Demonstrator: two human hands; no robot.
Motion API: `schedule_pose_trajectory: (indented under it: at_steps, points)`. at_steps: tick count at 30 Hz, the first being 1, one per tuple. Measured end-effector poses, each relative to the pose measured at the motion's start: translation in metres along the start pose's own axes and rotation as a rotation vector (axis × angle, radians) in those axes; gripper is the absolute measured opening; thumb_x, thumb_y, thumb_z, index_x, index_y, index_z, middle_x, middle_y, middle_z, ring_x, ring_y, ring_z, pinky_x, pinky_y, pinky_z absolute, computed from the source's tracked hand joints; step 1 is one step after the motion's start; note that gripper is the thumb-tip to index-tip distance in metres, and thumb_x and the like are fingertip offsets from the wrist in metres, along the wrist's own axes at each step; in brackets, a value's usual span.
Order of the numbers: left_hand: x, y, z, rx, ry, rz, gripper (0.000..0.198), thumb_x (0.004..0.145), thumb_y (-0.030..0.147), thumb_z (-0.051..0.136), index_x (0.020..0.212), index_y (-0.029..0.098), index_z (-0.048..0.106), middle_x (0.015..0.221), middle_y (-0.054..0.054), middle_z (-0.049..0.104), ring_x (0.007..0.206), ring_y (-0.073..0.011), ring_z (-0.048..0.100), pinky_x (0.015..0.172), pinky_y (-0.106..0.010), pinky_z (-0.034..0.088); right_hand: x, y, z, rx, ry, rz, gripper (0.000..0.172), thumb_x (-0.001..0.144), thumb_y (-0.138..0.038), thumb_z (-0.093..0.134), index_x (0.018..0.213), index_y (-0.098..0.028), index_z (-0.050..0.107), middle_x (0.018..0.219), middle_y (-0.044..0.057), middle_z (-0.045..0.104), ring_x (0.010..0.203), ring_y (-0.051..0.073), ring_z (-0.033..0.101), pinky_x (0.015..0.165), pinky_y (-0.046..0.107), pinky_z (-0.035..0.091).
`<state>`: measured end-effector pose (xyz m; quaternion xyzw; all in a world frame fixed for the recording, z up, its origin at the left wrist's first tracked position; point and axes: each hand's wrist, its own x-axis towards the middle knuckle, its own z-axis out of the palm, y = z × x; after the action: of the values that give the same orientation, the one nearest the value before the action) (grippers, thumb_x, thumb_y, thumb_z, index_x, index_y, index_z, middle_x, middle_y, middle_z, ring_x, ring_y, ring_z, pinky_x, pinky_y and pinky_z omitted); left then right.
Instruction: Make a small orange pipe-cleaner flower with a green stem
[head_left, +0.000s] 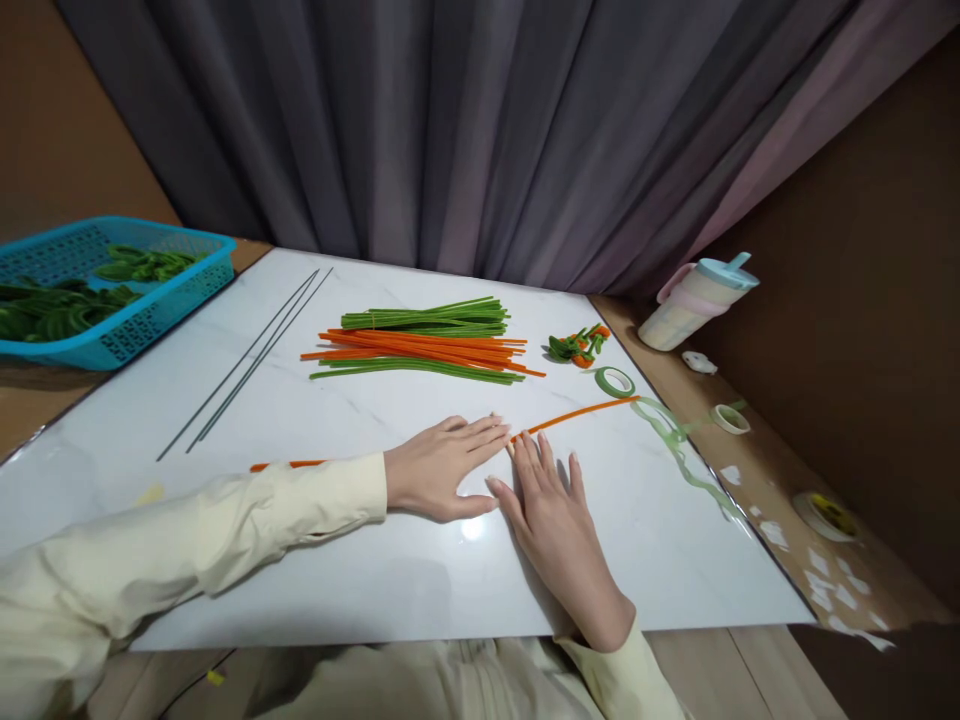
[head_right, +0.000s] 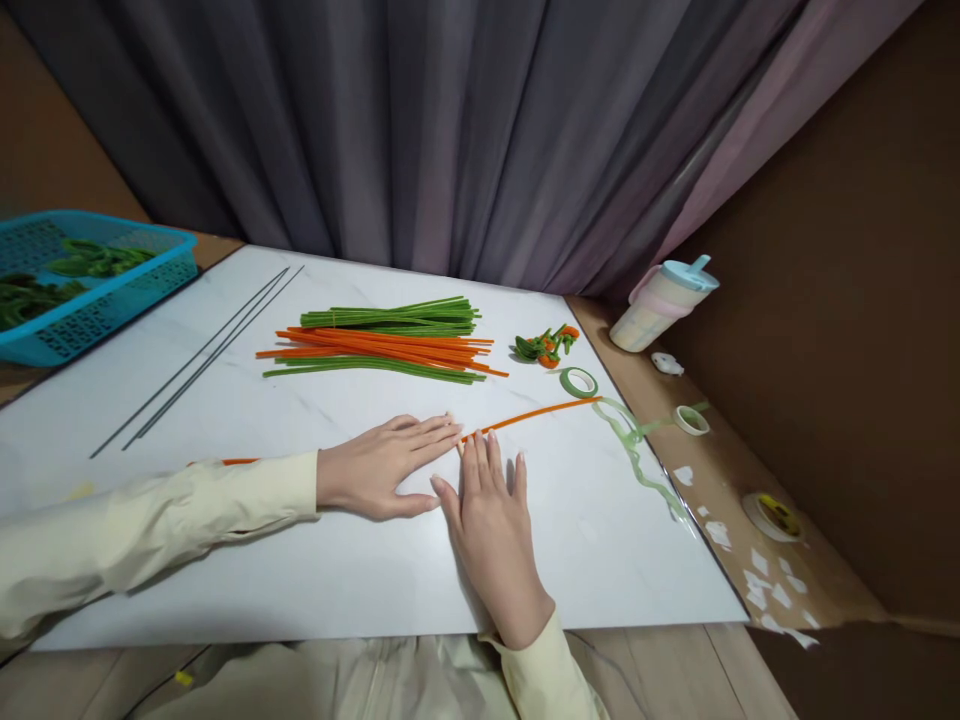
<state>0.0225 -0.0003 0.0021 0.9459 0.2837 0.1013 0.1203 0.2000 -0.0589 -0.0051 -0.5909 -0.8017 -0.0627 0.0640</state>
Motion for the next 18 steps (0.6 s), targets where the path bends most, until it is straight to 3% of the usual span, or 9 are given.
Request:
schedule_pose_trajectory:
  at_steps: [8, 18]
  points:
    - [0.017, 0.0, 0.005, 0.0, 0.016, 0.066, 0.077, 0.082, 0.058, 0.04, 0.137, 0.005, 0.027, 0.143, -0.016, 0.029, 0.137, -0.023, 0.013, 0.111, -0.038, 0.004, 0.003, 0.003, 0.005, -0.055, -0.02, 0.053, 0.055, 0.095, -0.036, 0.019, 0.134, -0.002, 0.037, 0.14, 0.016, 0.031, 0.133, 0.031, 0.024, 0.104, 0.053, 0.02]
    - [0.014, -0.003, 0.01, 0.014, 0.036, 0.03, 0.081, 0.086, 0.059, 0.033, 0.141, 0.004, 0.01, 0.147, -0.019, 0.01, 0.137, -0.0254, 0.007, 0.111, -0.042, 0.013, 0.005, 0.004, 0.012, -0.025, 0.072, 0.088, 0.043, 0.09, -0.012, 0.027, 0.127, -0.005, 0.047, 0.135, 0.016, 0.042, 0.131, 0.028, 0.03, 0.105, 0.051, 0.022]
